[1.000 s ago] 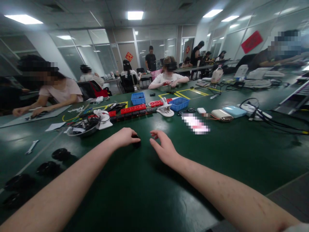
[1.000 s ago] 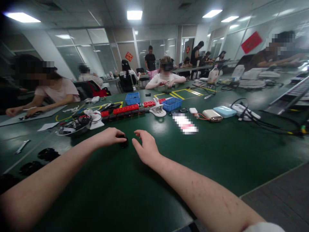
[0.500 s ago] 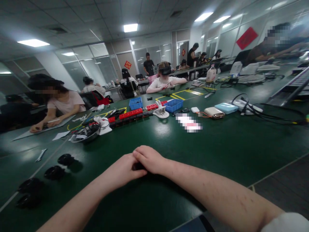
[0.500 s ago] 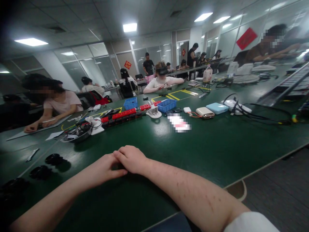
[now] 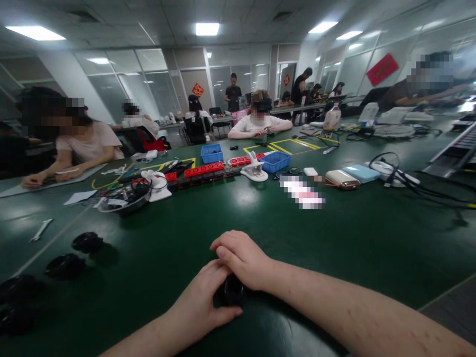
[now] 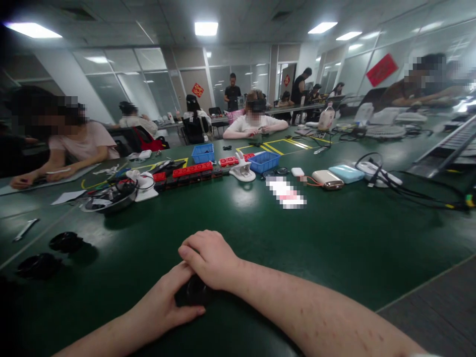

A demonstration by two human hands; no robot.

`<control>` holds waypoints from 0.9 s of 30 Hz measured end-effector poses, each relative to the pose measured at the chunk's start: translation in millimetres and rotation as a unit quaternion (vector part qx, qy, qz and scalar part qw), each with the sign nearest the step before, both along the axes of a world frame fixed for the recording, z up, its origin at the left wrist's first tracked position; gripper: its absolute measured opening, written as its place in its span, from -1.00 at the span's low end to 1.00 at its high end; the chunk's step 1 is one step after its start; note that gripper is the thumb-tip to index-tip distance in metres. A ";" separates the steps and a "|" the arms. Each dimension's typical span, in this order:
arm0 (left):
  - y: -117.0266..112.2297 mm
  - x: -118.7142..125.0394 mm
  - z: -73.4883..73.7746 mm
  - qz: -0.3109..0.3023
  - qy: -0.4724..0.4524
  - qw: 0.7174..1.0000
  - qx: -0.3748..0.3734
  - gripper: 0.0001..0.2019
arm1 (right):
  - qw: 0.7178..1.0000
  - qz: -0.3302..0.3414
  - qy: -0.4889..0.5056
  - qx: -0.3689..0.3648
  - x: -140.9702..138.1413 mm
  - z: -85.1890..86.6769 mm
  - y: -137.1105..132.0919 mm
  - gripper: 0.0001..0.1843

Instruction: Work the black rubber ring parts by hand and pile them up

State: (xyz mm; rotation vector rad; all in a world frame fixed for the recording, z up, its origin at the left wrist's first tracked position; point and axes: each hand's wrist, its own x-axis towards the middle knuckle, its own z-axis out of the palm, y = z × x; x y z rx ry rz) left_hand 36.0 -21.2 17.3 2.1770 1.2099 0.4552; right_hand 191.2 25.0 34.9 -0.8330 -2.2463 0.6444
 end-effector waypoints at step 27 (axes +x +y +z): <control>10.4 -19.7 -37.6 -0.010 0.040 0.995 0.086 -0.70 | 0.992 0.095 0.037 0.081 16.0 -22.2 -0.9 -0.56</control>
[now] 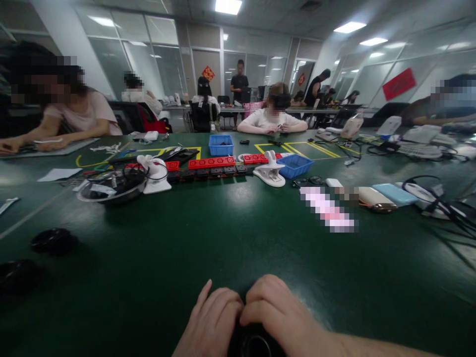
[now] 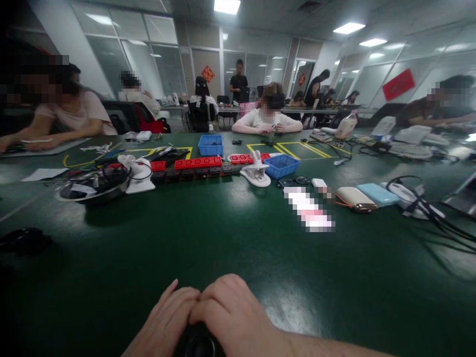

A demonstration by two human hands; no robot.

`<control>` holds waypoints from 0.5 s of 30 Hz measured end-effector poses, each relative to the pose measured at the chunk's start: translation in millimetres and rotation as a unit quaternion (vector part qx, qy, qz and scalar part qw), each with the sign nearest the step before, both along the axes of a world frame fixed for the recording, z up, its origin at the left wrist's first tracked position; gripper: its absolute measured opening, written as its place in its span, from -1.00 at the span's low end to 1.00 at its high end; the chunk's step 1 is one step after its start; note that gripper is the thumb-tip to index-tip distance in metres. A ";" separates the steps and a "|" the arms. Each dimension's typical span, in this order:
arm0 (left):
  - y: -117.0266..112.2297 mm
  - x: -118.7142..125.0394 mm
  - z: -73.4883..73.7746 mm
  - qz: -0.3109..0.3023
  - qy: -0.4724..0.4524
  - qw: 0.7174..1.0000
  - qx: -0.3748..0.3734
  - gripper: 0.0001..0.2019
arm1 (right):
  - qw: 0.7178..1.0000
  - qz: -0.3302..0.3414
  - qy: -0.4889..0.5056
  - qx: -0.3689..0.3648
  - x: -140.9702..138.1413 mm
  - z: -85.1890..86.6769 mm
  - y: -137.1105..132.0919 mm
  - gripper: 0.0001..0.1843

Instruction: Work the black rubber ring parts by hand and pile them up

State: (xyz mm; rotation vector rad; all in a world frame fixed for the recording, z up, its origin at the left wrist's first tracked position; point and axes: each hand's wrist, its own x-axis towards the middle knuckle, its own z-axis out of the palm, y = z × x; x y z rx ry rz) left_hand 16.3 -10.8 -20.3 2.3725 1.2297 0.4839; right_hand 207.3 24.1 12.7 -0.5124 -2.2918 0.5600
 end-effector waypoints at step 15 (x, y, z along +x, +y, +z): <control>-1.9 7.0 11.1 0.011 -0.005 1.000 0.022 -0.85 | 1.000 0.021 -0.004 -0.003 -5.9 0.8 -5.9 -0.45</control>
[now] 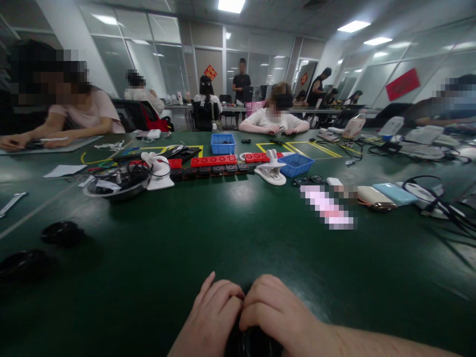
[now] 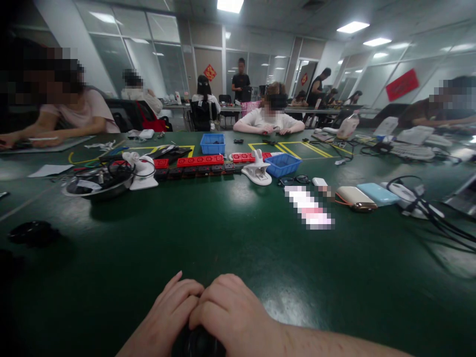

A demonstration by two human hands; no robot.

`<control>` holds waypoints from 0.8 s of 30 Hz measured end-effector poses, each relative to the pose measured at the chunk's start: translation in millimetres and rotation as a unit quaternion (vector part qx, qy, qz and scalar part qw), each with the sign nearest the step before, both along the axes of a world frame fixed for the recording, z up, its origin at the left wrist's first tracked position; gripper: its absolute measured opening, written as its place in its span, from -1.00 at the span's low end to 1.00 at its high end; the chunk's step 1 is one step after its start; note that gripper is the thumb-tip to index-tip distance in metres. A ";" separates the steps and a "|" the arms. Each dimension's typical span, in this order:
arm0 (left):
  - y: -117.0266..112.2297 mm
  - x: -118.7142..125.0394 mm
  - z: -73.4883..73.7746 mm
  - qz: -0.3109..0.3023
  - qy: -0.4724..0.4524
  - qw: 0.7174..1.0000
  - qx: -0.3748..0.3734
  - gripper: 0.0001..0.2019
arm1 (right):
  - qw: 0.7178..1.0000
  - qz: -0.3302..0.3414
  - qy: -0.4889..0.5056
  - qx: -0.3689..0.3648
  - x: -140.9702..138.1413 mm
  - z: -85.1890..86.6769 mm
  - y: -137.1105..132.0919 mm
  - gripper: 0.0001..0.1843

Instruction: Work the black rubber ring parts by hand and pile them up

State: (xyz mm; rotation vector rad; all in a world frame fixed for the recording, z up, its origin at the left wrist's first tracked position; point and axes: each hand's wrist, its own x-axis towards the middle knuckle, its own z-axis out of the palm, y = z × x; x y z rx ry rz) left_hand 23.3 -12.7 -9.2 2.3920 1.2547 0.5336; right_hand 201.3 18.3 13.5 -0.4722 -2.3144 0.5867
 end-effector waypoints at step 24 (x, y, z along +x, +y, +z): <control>7.3 -11.0 -15.0 -0.038 -0.032 0.997 -0.062 -0.71 | 0.998 0.003 -0.008 0.063 -0.5 -1.8 0.6 -0.52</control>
